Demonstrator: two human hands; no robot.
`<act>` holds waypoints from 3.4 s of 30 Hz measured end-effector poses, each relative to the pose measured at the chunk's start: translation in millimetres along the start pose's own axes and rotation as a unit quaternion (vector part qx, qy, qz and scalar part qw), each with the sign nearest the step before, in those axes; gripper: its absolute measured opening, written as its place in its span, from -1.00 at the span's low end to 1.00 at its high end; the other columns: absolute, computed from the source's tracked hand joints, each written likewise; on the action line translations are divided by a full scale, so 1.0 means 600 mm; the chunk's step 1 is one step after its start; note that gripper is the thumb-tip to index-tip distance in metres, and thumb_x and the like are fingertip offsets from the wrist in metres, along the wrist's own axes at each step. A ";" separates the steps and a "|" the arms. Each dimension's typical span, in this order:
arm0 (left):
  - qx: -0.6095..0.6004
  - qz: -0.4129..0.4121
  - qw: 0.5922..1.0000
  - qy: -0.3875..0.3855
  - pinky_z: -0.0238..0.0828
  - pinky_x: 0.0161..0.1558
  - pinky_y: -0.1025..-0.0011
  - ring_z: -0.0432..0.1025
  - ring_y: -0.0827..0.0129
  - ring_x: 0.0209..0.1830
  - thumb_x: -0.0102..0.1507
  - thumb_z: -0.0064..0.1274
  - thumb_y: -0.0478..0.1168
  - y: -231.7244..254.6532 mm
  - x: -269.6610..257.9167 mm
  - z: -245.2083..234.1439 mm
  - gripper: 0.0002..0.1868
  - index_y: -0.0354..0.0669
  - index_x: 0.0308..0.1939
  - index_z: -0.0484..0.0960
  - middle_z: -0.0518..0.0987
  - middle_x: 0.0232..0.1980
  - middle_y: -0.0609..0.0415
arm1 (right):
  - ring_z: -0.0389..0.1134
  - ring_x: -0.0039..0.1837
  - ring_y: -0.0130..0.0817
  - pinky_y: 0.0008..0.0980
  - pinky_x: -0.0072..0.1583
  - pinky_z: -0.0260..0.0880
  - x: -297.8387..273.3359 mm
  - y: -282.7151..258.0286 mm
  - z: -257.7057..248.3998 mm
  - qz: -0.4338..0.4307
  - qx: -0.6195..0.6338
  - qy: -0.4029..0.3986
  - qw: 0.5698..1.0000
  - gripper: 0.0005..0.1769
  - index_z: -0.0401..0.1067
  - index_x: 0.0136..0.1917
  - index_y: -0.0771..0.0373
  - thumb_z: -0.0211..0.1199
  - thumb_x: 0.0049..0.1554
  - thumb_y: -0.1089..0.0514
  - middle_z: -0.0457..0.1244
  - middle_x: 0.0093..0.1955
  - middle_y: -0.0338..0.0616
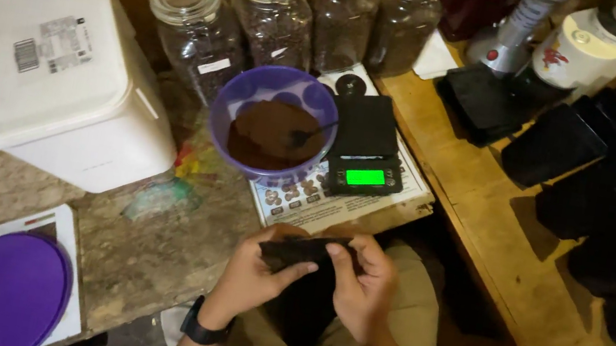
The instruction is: Scooping ground coffee into small bags and weighing them on a digital scale
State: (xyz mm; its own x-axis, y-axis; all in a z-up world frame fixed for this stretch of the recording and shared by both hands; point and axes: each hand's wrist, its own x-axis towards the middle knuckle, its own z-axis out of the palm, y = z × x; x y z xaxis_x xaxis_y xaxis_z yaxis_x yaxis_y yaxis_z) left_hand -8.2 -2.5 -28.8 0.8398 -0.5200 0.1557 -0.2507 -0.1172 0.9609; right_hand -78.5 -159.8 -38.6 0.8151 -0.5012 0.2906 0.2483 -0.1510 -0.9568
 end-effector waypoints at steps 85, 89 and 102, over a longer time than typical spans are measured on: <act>0.271 -0.137 0.952 0.036 0.39 0.01 0.26 0.51 0.14 -0.03 0.27 0.27 0.01 -0.287 0.029 0.026 -0.62 -0.25 -0.06 0.77 0.68 -0.03 -0.08 | 0.31 0.05 -0.37 -0.38 0.14 0.33 -0.163 0.178 -0.720 0.068 -0.240 0.578 0.777 -0.40 0.16 0.21 0.11 0.43 0.03 0.34 0.26 0.03 -0.15; 0.260 -0.049 0.964 0.030 0.38 0.20 0.30 0.52 0.17 0.10 0.27 0.24 -0.12 -0.241 0.022 0.034 -0.72 -0.23 -0.05 0.74 0.68 0.04 -0.08 | 0.33 0.12 -0.36 -0.41 0.21 0.34 -0.177 0.215 -0.747 0.041 -0.221 0.575 0.787 -0.33 0.16 0.25 0.10 0.42 0.00 0.42 0.28 0.09 -0.14; 0.165 -0.025 0.981 0.104 0.38 0.20 0.48 0.50 0.43 0.09 0.25 0.28 -0.24 -0.145 0.003 0.070 -0.85 -0.10 -0.11 0.72 0.67 -0.03 0.14 | 0.21 0.34 -0.02 -0.12 0.28 0.18 -0.161 0.073 -0.558 -0.061 -0.457 0.542 0.703 -0.57 0.22 0.38 0.37 0.25 0.29 0.33 0.17 0.31 0.10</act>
State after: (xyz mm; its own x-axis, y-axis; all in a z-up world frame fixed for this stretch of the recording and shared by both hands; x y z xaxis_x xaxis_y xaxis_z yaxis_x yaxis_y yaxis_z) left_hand -5.3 -28.8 -122.0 0.9265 -0.3274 0.1855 -0.3193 -0.4233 0.8479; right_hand -321.5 -403.0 -109.1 -0.1840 -0.7173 0.6720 -0.5615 -0.4844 -0.6709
